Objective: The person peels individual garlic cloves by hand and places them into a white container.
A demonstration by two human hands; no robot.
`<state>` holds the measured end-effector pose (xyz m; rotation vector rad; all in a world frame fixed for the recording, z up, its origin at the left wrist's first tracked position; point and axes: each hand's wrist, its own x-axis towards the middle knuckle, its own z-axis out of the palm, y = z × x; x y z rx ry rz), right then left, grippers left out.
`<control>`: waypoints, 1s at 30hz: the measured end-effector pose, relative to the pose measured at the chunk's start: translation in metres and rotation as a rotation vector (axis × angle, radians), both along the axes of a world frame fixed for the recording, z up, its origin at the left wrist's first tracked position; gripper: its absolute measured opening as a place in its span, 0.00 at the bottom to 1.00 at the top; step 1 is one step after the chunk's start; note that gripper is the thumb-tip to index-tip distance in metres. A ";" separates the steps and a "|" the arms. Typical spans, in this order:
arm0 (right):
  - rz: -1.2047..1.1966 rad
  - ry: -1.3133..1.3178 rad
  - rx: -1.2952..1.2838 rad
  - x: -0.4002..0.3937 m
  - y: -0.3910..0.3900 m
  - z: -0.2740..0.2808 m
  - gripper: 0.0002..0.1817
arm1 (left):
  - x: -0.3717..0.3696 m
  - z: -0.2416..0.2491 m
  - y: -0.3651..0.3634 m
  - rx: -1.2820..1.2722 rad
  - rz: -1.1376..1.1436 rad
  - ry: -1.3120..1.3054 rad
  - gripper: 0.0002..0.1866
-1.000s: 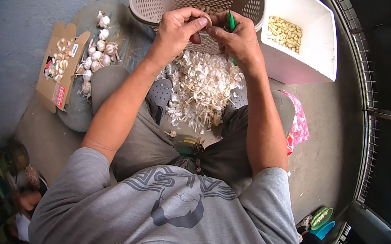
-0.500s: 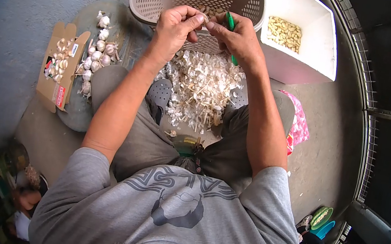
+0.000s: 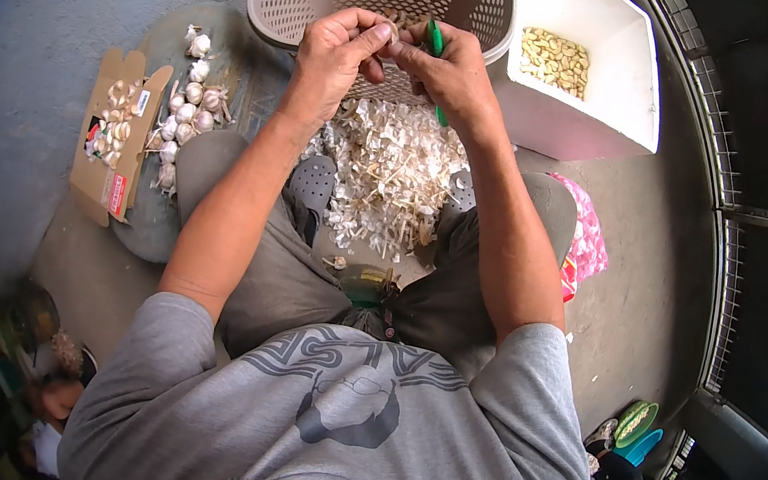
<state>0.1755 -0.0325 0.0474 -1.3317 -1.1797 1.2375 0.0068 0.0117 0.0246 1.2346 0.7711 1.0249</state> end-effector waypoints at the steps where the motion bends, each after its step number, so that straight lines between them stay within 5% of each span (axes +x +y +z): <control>1: -0.009 0.015 -0.001 0.000 0.000 -0.001 0.08 | -0.001 0.001 0.000 0.005 -0.006 0.004 0.09; 11: -0.031 0.084 0.023 0.011 0.002 -0.002 0.07 | -0.002 0.001 0.002 -0.051 0.046 -0.013 0.11; 16: -0.064 -0.120 0.005 0.029 0.011 0.000 0.15 | -0.010 0.007 0.007 -0.056 0.090 -0.014 0.15; 19: -0.219 -0.428 0.278 0.030 0.024 -0.017 0.20 | -0.005 -0.001 0.007 0.021 0.104 -0.015 0.19; 26: -0.111 0.108 0.092 0.029 0.010 -0.012 0.20 | -0.004 -0.005 0.000 0.184 0.029 0.150 0.24; 30: -0.255 0.095 0.085 0.041 0.013 -0.006 0.16 | 0.001 0.011 -0.012 0.119 -0.019 0.316 0.15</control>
